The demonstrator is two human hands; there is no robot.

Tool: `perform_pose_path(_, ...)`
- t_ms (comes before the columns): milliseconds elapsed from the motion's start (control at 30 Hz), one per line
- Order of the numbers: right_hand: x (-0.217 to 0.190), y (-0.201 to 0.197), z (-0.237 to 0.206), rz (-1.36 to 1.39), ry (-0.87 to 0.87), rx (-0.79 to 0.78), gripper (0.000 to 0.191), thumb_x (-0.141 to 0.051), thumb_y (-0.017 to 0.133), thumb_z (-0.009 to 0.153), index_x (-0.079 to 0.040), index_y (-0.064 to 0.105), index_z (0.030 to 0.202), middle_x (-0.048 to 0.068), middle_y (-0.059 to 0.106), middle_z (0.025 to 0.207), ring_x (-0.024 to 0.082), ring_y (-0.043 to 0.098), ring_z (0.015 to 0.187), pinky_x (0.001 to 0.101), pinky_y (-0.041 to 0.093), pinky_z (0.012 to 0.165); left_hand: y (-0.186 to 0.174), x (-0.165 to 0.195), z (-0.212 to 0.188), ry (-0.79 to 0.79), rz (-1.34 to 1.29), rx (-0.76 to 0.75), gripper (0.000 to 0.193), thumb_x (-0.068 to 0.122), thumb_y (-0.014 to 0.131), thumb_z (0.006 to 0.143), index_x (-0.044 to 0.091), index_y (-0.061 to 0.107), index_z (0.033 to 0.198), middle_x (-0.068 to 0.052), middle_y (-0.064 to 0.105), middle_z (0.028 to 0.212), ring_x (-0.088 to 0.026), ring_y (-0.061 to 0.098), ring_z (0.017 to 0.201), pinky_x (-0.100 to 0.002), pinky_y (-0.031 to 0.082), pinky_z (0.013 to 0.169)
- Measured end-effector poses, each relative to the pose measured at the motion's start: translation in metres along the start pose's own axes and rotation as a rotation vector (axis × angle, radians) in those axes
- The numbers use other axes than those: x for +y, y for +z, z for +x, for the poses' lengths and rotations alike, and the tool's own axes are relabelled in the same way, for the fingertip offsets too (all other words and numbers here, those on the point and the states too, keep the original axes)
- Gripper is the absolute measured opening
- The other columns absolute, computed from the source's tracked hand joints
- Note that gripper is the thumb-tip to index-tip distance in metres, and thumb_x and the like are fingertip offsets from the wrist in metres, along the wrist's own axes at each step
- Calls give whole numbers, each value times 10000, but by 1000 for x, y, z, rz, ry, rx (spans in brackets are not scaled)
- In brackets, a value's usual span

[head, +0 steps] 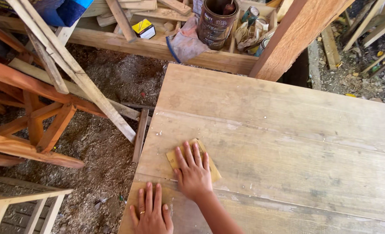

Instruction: The person sands the surface of a large wooden board, rubbing a sheet of sandpaper back and forth across the planks with one hand while the other hand steadies the board. They work over different sections of the board, moving around it to reach new areas.

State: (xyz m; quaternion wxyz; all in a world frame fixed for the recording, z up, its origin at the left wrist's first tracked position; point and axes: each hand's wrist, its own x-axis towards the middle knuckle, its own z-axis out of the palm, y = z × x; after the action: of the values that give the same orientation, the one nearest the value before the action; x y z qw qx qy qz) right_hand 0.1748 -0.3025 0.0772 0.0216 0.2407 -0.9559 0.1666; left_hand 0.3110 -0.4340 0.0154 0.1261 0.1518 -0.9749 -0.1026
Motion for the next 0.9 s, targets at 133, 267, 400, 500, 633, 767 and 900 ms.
perform_pose_path(133, 6, -16, -80, -73, -48, 6, 687, -435, 475, 970, -168, 323, 1584, 155, 256, 1644, 417, 206, 1493, 630, 134, 1137, -2, 2, -1, -7, 25, -31, 651, 413, 380, 905, 269, 356, 1539, -15, 284, 1640, -274, 248, 1507, -664, 140, 1149)
perform_pose_path(267, 10, -13, -81, -82, -54, -28, 699, -453, 490, 931, -209, 341, 1568, 144, 262, 1633, 408, 217, 1479, 633, 148, 1119, -4, 5, 1, -20, -6, 14, 665, 410, 390, 895, 272, 359, 1545, -5, 293, 1641, -263, 257, 1504, -656, 157, 1153)
perform_pose_path(400, 11, 1, 12, -54, -5, -20, 670, -421, 464, 959, -193, 336, 1576, 144, 261, 1646, 403, 227, 1495, 637, 164, 1153, -4, 4, 2, 2, 13, 39, 679, 412, 397, 883, 272, 343, 1545, -10, 285, 1632, -266, 254, 1491, -658, 150, 1143)
perform_pose_path(500, 6, 4, 61, -42, -12, 20, 654, -394, 467, 968, -172, 351, 1572, 157, 275, 1642, 416, 234, 1494, 640, 171, 1152, -6, 3, 3, 11, -2, 29, 684, 404, 405, 885, 274, 330, 1552, -9, 277, 1637, -264, 249, 1496, -655, 142, 1142)
perform_pose_path(633, 18, -12, 8, 84, -27, 86, 592, -376, 524, 985, -176, 446, 1536, 143, 343, 1638, 399, 281, 1505, 625, 221, 1169, -13, 5, 5, -29, 12, -61, 670, 395, 426, 889, 295, 335, 1545, 5, 271, 1641, -263, 245, 1500, -636, 144, 1146)
perform_pose_path(767, 37, -25, -63, 28, 18, 133, 555, -366, 579, 931, -194, 541, 1458, 131, 405, 1588, 375, 325, 1479, 654, 250, 1133, -16, 9, 4, -39, 13, -47, 675, 397, 430, 882, 303, 330, 1544, 12, 264, 1641, -251, 243, 1498, -633, 141, 1157)
perform_pose_path(900, 48, -19, -22, -25, 49, 129, 563, -340, 570, 907, -173, 538, 1444, 153, 400, 1579, 389, 319, 1470, 677, 240, 1109, -12, 8, 3, -36, 8, -41, 692, 392, 422, 874, 297, 317, 1551, 12, 253, 1648, -248, 236, 1503, -634, 134, 1160)
